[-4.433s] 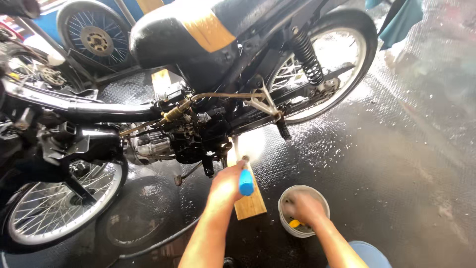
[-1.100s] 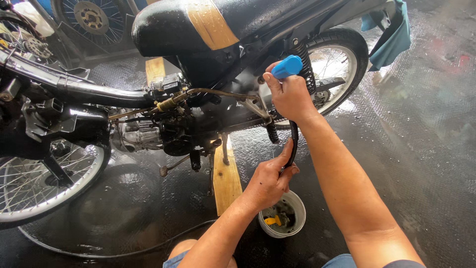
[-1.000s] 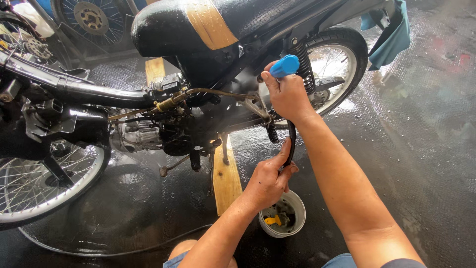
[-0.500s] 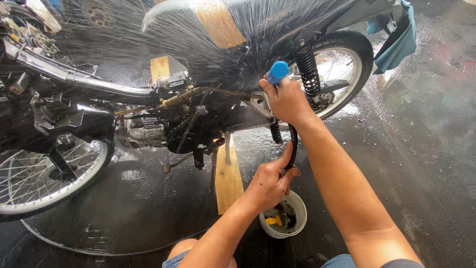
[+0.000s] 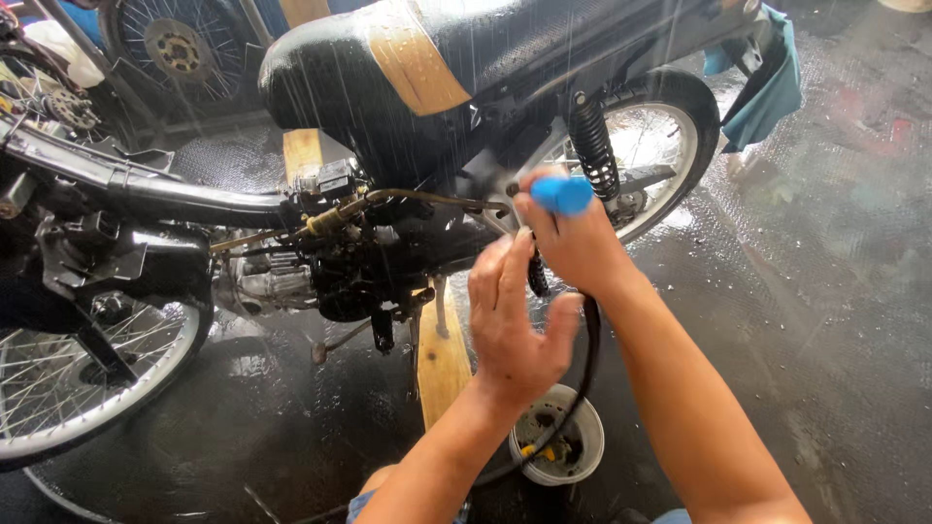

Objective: The person kneels beside a motorcycle and scrubs the engine and lower frame area with a brush, repeatedly dipping the brush into a bucket of soapy water. They then use a pressurized water spray hose to rinse the engine area and surrounding parts of the motorcycle.

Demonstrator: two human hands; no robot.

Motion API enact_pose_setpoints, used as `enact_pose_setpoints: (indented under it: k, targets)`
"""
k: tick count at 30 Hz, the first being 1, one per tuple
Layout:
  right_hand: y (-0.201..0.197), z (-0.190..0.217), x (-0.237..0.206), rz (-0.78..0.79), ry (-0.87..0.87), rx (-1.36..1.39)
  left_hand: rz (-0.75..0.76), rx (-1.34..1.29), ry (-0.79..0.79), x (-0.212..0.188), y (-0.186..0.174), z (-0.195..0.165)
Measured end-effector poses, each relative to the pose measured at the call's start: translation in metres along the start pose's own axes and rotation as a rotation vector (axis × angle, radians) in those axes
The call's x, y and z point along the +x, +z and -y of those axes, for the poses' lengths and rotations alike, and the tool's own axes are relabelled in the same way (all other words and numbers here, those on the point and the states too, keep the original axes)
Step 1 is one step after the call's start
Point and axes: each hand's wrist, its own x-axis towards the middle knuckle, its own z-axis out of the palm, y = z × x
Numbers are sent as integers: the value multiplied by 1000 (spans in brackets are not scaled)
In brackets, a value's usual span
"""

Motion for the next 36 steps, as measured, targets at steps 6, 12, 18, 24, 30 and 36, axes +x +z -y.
enact_pose_setpoints:
  k: [6,12,18,24,30,36]
  targets:
    - [-16,-35,-24,-86,-1,-108,-20,-128,138,64,83,-23]
    - [-54,-48,-25,-13,254,233,1278,-774,381,139,114,-6]
    - [-86,-26,-40,37,608,589,135,-590,-128,151,96,-64]
    - [-106,45,-30,130,615,724,1390,-433,-17,193,75,-61]
    - [-122,107,-29,168,735,687,2107,-684,-468,233,50,-84]
    - [-101,160,-20,86,763,535,181,-603,-503,212,-3,-181]
